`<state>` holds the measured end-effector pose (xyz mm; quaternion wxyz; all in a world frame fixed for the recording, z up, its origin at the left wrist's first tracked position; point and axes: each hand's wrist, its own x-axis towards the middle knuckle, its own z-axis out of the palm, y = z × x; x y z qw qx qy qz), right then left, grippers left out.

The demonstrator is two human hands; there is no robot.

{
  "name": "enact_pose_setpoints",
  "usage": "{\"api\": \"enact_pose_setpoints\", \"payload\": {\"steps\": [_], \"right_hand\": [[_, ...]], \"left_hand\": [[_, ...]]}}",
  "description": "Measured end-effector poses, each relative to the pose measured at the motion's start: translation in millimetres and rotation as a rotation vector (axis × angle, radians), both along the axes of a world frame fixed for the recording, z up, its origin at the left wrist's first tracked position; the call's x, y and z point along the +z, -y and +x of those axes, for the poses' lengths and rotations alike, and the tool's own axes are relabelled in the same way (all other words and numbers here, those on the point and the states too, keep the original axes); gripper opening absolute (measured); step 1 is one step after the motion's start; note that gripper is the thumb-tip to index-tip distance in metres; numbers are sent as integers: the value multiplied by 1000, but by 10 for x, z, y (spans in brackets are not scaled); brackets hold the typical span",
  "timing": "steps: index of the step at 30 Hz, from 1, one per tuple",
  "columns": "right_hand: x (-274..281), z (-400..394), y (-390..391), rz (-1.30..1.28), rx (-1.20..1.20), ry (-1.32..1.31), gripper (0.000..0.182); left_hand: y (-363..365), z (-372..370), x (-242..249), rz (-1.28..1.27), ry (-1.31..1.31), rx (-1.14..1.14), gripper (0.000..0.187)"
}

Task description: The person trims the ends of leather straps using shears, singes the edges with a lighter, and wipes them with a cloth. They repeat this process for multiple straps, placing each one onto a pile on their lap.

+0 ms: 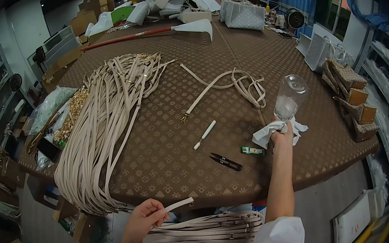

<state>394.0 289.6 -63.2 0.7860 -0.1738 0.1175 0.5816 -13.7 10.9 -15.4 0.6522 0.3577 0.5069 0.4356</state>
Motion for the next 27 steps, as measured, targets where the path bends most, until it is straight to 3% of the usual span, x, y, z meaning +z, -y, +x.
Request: {"api": "enact_pose_setpoints", "payload": {"steps": [4, 6, 7, 9, 11, 12, 14, 15, 17, 19, 23, 26, 27], "right_hand": [[164, -163, 62, -36, -56, 67, 7], [193, -169, 80, 20, -27, 219, 9], [413, -321, 142, -64, -159, 322, 12], [396, -234, 85, -72, -355, 832, 16], [788, -462, 259, -176, -534, 1295, 21], [904, -526, 292, -186, -517, 1307, 21], [1037, -613, 283, -100, -663, 1927, 24], [1034, -640, 236, -98, -632, 1941, 24], [944, -769, 131, 170, -706, 2322, 27], [975, -883, 103, 197, -741, 2392, 31], [1013, -1061, 240, 63, -542, 2455, 27], [978, -1003, 245, -23, -525, 2416, 27], [998, -1007, 270, 87, -773, 2414, 26]], "left_hand": [[-15, 14, 21, -20, -4, 31, 1], [-8, -7, -1, 7, 19, 47, 2], [-5, -14, -7, -11, 16, 46, 2], [0, -20, -8, 37, 62, 35, 5], [1, -10, 55, -4, 93, 44, 7], [3, -4, 57, 0, 116, 53, 8], [-16, -2, 49, -2, 148, 62, 9], [-39, 7, 38, 5, 187, 68, 9], [-72, 33, -3, 32, 210, 117, 12], [-125, 45, 22, 59, 218, 115, 12], [-136, 65, 102, 59, 155, 178, 13], [-134, 41, 116, 84, 163, 180, 15], [-136, 42, 128, 88, 149, 166, 15]]}}
